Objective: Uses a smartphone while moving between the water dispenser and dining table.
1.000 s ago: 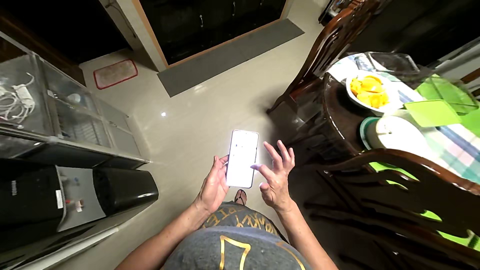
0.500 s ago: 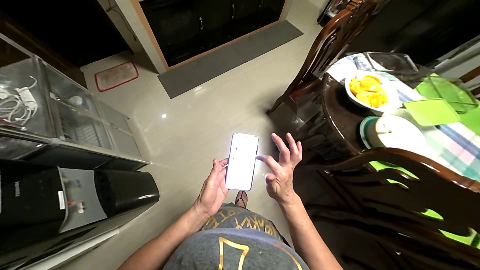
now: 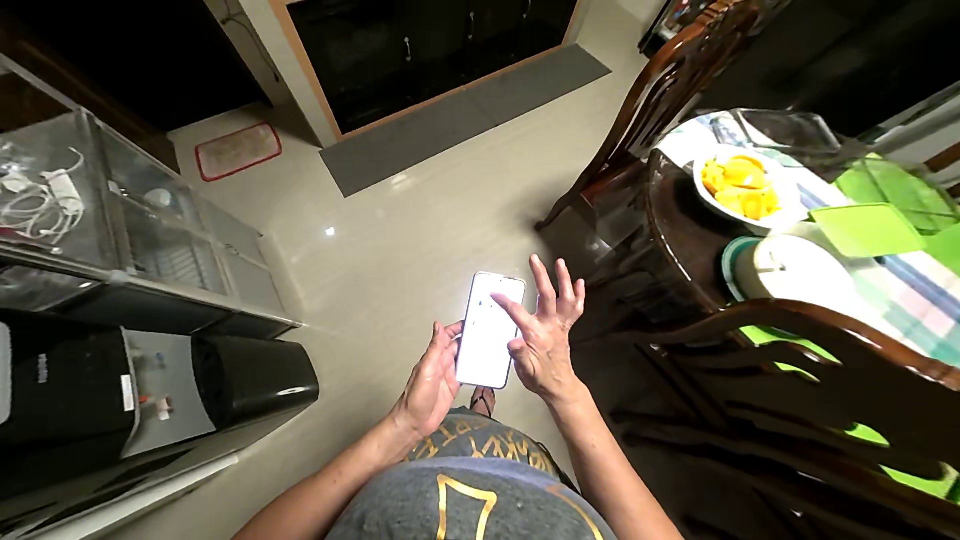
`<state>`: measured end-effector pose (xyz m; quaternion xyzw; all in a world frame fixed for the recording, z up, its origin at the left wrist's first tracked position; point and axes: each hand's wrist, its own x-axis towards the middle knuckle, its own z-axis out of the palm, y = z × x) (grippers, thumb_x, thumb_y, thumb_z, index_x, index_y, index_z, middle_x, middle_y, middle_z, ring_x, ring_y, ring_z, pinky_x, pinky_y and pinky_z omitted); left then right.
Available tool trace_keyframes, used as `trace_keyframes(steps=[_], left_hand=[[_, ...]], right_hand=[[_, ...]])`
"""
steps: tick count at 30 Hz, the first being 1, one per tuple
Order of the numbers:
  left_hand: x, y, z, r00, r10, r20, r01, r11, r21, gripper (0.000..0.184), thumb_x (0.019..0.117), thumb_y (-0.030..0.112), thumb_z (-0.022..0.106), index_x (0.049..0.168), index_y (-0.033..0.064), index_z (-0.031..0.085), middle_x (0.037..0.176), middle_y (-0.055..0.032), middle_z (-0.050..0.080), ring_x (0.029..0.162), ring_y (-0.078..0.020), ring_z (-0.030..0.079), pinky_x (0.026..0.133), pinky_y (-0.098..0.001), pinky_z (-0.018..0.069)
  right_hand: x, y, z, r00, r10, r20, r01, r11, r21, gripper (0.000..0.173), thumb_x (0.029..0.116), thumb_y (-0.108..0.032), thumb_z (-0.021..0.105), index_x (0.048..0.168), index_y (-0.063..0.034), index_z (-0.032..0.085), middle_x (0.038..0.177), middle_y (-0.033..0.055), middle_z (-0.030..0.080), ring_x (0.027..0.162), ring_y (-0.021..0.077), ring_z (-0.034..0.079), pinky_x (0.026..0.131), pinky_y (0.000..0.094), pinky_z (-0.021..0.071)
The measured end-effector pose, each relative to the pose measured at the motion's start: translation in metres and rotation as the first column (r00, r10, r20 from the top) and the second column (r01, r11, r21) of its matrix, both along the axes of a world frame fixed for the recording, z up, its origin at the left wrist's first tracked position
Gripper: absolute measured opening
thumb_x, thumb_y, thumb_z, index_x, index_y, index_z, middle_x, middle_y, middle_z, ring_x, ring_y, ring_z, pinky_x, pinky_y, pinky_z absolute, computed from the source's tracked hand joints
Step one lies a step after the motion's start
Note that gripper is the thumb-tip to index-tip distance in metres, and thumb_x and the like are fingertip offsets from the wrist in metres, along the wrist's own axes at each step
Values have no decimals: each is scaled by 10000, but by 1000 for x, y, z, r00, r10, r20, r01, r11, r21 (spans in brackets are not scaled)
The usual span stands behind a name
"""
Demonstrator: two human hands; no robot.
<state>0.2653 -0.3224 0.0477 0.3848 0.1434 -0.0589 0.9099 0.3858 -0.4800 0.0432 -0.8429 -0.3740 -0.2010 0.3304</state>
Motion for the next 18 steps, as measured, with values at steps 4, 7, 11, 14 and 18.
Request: trace_keyframes(steps=[4, 7, 11, 14, 18], left_hand=[[-1, -1, -1, 1000, 3, 3, -3, 1000, -11, 706, 1093, 523, 110, 1542, 4, 275, 1453, -219, 529, 1308, -321, 575, 1088, -497, 491], [-3, 0, -1, 1000, 11, 2, -11, 1000, -18, 711, 1093, 526, 120, 1548, 1, 269, 1453, -217, 530, 1314, -317, 571, 1097, -494, 483], [-2, 1, 0, 999, 37, -12, -37, 999, -9, 698, 1095, 518, 119, 1540, 5, 283, 1450, -207, 535, 1307, -313, 577, 1089, -495, 490], [-2, 3, 1, 999, 54, -10, -54, 999, -8, 692, 1096, 511, 111, 1537, 5, 280, 1446, -208, 537, 1302, -311, 580, 1085, -493, 494], [0, 6, 2, 998, 62, 11, -62, 998, -2, 697, 1095, 504, 78, 1544, 6, 266, 1463, -211, 523, 1312, -319, 573, 1088, -500, 493]], right_hand=[[-1, 0, 1, 1000, -25, -8, 25, 999, 45, 800, 952, -773, 31, 1333, -418, 638, 1685, 79, 249, 1566, 413, -7, 1173, 722, -67], [-4, -2, 2, 995, -69, -78, 79, 988, 135, 805, 955, -769, 25, 1411, -399, 576, 1693, 75, 217, 1569, 393, 5, 1194, 695, -32], [-13, -6, 3, 911, -21, -413, 164, 935, 316, 930, 919, -824, 54, 1404, -247, 599, 1668, 144, 248, 1559, 374, 113, 1225, 640, 107], [-21, -8, -4, 712, 144, -688, 244, 867, 434, 943, 960, -789, 132, 1438, -90, 547, 1634, 174, 303, 1537, 288, 232, 1244, 503, 230], [-31, -4, -11, 295, 389, -873, 362, 800, 479, 749, 1065, -562, 136, 1492, -17, 421, 1476, 148, 520, 1327, 224, 540, 1067, 425, 485]])
